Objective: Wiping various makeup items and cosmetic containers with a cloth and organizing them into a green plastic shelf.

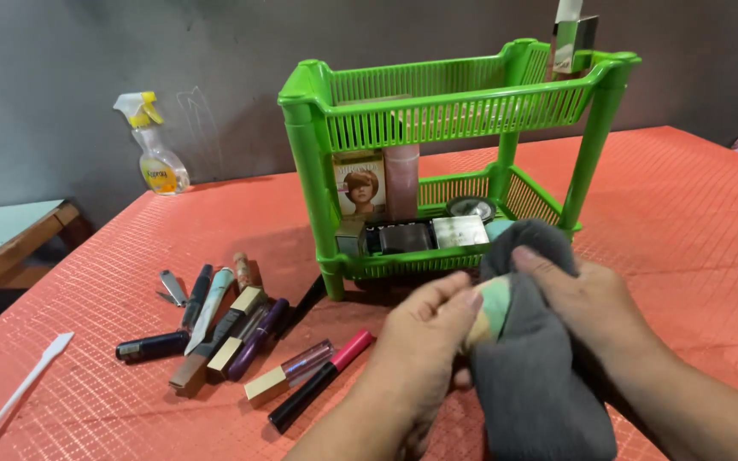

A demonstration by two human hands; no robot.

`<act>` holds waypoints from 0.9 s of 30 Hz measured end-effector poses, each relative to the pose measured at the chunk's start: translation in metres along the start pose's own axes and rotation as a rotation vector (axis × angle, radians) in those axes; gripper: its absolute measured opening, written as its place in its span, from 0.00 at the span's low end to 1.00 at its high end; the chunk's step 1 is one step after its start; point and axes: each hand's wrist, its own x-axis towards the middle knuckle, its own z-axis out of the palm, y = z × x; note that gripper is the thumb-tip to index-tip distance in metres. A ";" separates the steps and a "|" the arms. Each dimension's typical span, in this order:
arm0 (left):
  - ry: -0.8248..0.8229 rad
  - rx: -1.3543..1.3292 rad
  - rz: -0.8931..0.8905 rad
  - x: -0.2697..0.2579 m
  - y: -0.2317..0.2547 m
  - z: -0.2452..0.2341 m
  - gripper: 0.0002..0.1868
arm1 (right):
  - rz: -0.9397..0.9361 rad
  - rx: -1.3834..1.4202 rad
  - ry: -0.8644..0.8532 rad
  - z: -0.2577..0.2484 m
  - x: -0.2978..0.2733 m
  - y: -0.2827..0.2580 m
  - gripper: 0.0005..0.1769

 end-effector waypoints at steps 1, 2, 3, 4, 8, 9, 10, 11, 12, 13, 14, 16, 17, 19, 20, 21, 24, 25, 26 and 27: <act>-0.001 0.002 0.002 -0.005 0.007 0.007 0.18 | -0.003 0.002 0.001 -0.006 0.006 0.003 0.24; 0.076 -0.064 0.029 -0.012 0.012 0.014 0.16 | 0.048 -0.010 0.069 -0.011 0.010 0.008 0.25; 0.153 -0.130 0.056 -0.018 0.017 0.020 0.16 | 0.099 -0.022 0.138 -0.016 0.015 0.013 0.27; 0.153 -0.128 0.053 -0.020 0.012 0.023 0.16 | 0.102 -0.021 0.138 -0.015 0.015 0.019 0.27; 0.257 0.424 0.813 -0.025 0.008 0.030 0.17 | 0.136 -0.041 0.120 -0.007 0.000 0.039 0.26; 0.299 0.622 0.938 -0.025 0.011 0.029 0.17 | 0.142 -0.015 0.093 -0.005 -0.006 0.043 0.25; 0.293 0.624 0.939 -0.023 0.016 0.028 0.17 | 0.142 -0.011 0.097 0.000 -0.020 0.029 0.25; 0.340 0.605 0.820 -0.021 0.021 0.027 0.16 | 0.128 0.072 0.073 0.005 -0.034 0.016 0.25; 0.387 0.582 0.701 -0.019 0.026 0.026 0.15 | 0.113 0.150 0.047 0.009 -0.048 0.001 0.24; 0.384 0.580 0.702 -0.018 0.031 0.026 0.15 | 0.111 0.149 0.050 0.008 -0.053 -0.010 0.24; 0.344 0.432 0.370 -0.019 0.036 0.026 0.15 | -0.010 0.209 -0.045 0.009 -0.059 -0.021 0.24; 0.303 0.276 0.034 -0.009 0.015 0.024 0.15 | -0.125 0.267 -0.141 0.012 -0.064 -0.036 0.25; 0.155 0.366 0.494 0.000 -0.010 0.023 0.16 | -0.278 0.192 -0.235 0.014 -0.064 -0.040 0.25; -0.009 0.448 0.965 0.009 -0.032 0.023 0.17 | -0.445 0.117 -0.329 0.016 -0.053 -0.048 0.24; 0.106 0.562 0.776 0.007 -0.032 0.025 0.15 | -0.444 -0.006 -0.286 0.015 -0.045 -0.049 0.24; 0.218 0.668 0.581 0.005 -0.032 0.027 0.18 | -0.442 -0.129 -0.242 0.014 -0.036 -0.050 0.24; 0.078 0.404 0.315 -0.010 -0.015 0.030 0.22 | -0.097 -0.148 -0.016 -0.002 -0.018 -0.054 0.27; 0.082 0.405 0.319 -0.009 -0.014 0.026 0.22 | -0.101 -0.147 -0.019 -0.004 -0.022 -0.059 0.27; -0.030 0.021 0.126 -0.007 -0.012 0.023 0.22 | 0.052 0.003 -0.031 -0.006 -0.027 -0.065 0.31; -0.139 -0.362 -0.073 -0.005 -0.010 0.020 0.23 | 0.205 0.155 -0.044 -0.009 -0.032 -0.071 0.35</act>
